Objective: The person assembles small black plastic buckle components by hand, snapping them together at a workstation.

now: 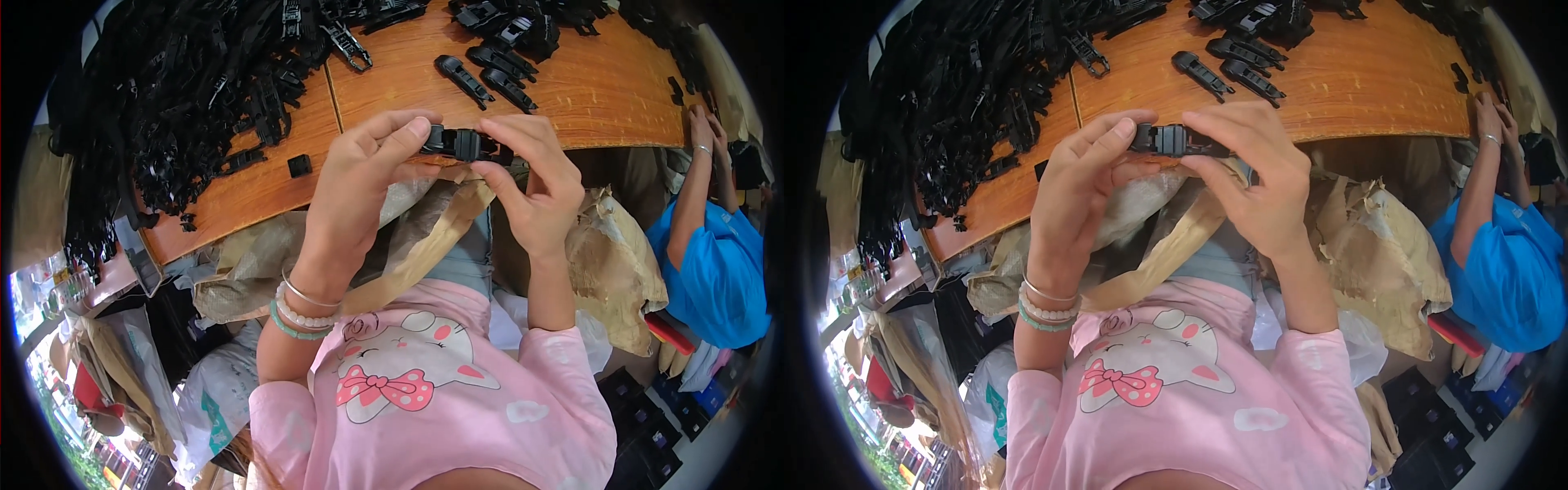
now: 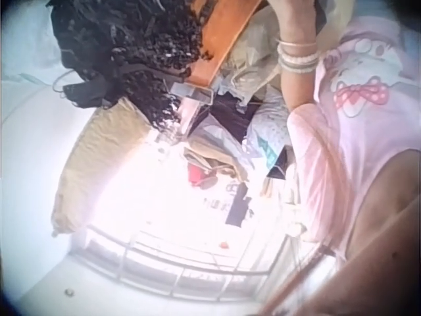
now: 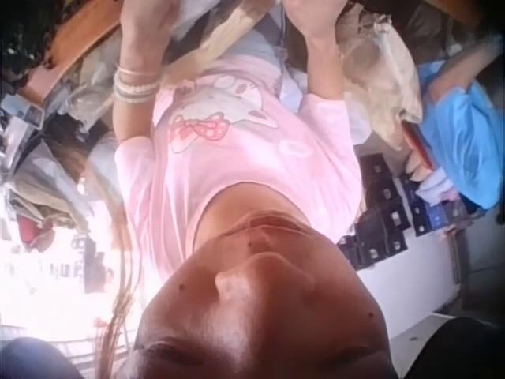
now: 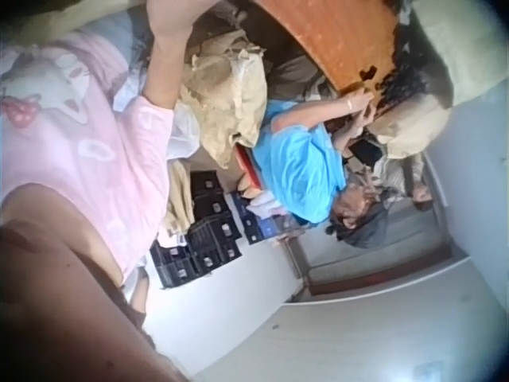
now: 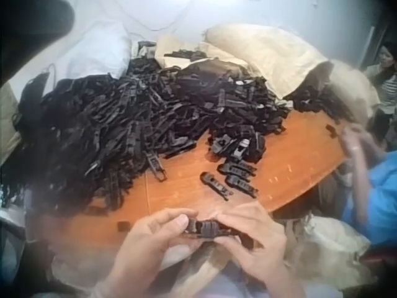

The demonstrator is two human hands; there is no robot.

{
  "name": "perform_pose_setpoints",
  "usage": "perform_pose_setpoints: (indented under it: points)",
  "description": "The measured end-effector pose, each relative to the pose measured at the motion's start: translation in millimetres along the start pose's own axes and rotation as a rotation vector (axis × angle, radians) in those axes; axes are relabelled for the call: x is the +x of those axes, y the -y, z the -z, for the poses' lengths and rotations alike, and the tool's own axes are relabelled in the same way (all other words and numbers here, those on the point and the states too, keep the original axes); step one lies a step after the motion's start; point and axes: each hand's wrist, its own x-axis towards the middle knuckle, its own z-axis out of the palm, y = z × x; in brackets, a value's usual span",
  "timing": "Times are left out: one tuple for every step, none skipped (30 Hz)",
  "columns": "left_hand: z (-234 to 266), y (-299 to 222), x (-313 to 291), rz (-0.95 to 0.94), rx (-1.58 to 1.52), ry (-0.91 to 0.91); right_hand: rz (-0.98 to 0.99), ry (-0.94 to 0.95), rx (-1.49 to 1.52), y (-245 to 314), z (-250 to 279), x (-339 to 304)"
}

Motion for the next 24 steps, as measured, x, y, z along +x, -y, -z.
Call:
perform_pose_setpoints:
  points:
    - [-2, 1, -3, -0.035, 0.051, -0.018, 0.031, -0.01, -0.085, 3, -1, 0]
    - [-3, 2, -6, -0.07, 0.103, -0.037, 0.033, -0.006, -0.082, 3, -2, -1]
    - [-6, 0, -9, -0.07, 0.101, -0.037, 0.008, -0.007, -0.064, 0, -1, -1]
    - [-9, -5, -14, -0.094, 0.234, -0.032, -0.017, -0.008, -0.046, -2, -1, -2]
    - [-11, -7, -16, -0.118, 0.367, -0.027, -0.018, -0.006, -0.048, -2, 1, -2]
    - [-11, -7, -16, -0.118, 0.365, -0.03, -0.035, 0.024, -0.03, 0, 3, -3]
    - [-10, -7, -16, -0.172, 0.474, -0.024, -0.052, 0.053, -0.013, 2, 4, -2]
    - [-10, -7, -16, -0.225, 0.584, -0.018, -0.054, 0.055, -0.012, 4, 6, -1]
    - [-11, -5, -16, -0.224, 0.583, -0.022, -0.036, 0.063, -0.033, 6, 7, 0]
    - [-14, -3, -16, -0.187, 0.375, -0.018, -0.019, 0.071, -0.054, 8, 8, 1]
    - [-14, 0, -16, -0.151, 0.166, -0.016, -0.02, 0.074, -0.051, 9, 8, 2]
    - [-13, 1, -15, -0.149, 0.167, -0.017, 0.046, 0.072, -0.079, 10, 8, 3]
    - [-12, 2, -13, -0.054, 0.144, 0.049, 0.113, 0.071, -0.105, 10, 6, 3]
    - [-11, 2, -12, 0.041, 0.122, 0.115, 0.112, 0.072, -0.102, 11, 5, 3]
    - [-12, 3, -12, 0.044, 0.12, 0.112, 0.125, 0.088, -0.129, 12, 4, 2]
    - [-14, 3, -12, 0.051, 0.178, 0.102, 0.137, 0.104, -0.155, 12, 3, 0]
    - [-15, 3, -12, 0.057, 0.236, 0.091, 0.135, 0.107, -0.152, 12, 2, -1]
    - [-15, 3, -12, 0.059, 0.237, 0.089, 0.109, 0.089, -0.109, 12, 1, -1]
    - [-15, 4, -12, 0.039, 0.198, 0.116, 0.083, 0.071, -0.066, 11, 1, -2]
    - [-15, 4, -11, 0.018, 0.159, 0.143, 0.082, 0.071, -0.064, 10, 1, -3]
    - [-14, 5, -11, 0.02, 0.159, 0.143, 0.074, 0.071, -0.065, 9, 1, -5]
    - [-11, 7, -10, 0.036, 0.179, 0.161, 0.067, 0.07, -0.067, 8, 1, -7]
    - [-9, 7, -8, 0.051, 0.199, 0.18, 0.067, 0.068, -0.069, 9, 1, -9]
    - [-9, 5, -6, 0.051, 0.201, 0.185, 0.019, 0.072, -0.047, 10, 1, -12]
